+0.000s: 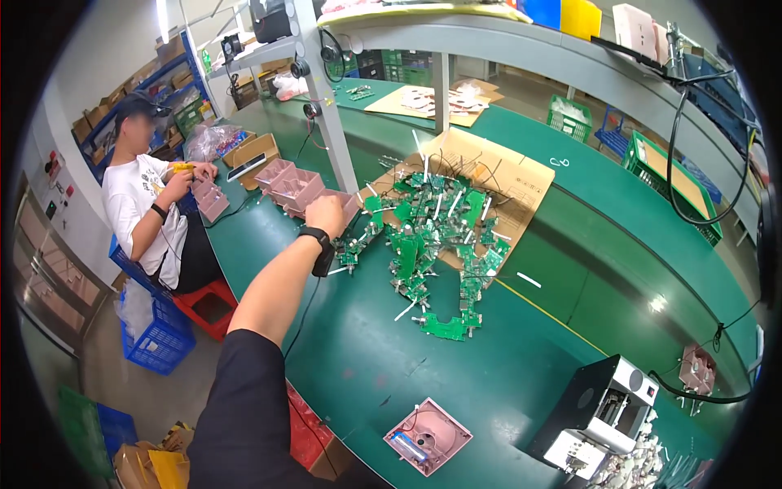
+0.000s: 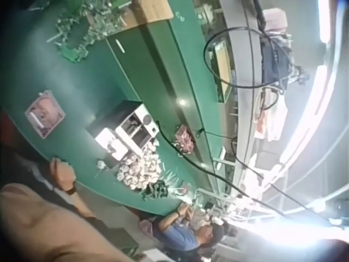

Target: The person uses a power screwdriver on a pink plastic housing, fits a motor into it, and then installs a circuit board. They secure the components with screws using the power screwdriver before setting the assembly aside.

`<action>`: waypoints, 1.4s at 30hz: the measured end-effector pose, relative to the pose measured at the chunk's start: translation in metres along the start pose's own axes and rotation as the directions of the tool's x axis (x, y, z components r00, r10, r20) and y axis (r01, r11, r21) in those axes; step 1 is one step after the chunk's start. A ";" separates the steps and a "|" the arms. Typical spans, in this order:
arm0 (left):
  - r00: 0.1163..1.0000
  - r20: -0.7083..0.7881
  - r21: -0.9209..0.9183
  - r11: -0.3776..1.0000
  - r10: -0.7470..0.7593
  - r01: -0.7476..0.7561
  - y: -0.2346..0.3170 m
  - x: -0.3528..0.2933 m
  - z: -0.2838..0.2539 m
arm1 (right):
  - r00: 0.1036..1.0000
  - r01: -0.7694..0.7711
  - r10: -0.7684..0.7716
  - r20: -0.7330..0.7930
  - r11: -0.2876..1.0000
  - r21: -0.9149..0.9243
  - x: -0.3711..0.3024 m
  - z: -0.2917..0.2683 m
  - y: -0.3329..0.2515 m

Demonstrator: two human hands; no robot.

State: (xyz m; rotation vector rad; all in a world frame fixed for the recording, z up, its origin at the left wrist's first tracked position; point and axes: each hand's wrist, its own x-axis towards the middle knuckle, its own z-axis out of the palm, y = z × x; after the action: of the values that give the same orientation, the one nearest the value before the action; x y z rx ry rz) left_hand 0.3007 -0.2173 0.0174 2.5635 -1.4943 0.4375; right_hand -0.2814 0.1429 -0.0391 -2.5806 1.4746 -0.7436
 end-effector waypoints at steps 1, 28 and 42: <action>1.000 -0.020 -0.049 0.999 -0.008 0.007 0.003 -0.007 -0.001 | 0.999 -0.012 0.012 0.031 1.000 -0.006 0.001 -0.001 0.000; 0.628 -0.651 -0.135 0.749 0.426 -0.648 0.075 -0.215 -0.168 | 0.888 -0.431 0.445 0.115 0.721 0.543 0.029 -0.010 -0.014; 0.874 -0.263 -0.465 0.740 0.409 -0.486 0.100 -0.393 -0.134 | 0.927 -0.319 0.207 0.314 0.876 0.362 0.097 0.007 -0.012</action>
State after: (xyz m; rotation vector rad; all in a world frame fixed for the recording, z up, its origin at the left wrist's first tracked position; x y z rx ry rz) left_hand 0.0075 0.0937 0.0165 1.7122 -1.8656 0.2127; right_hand -0.2279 0.0682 -0.0057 -2.0232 1.3769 -0.5668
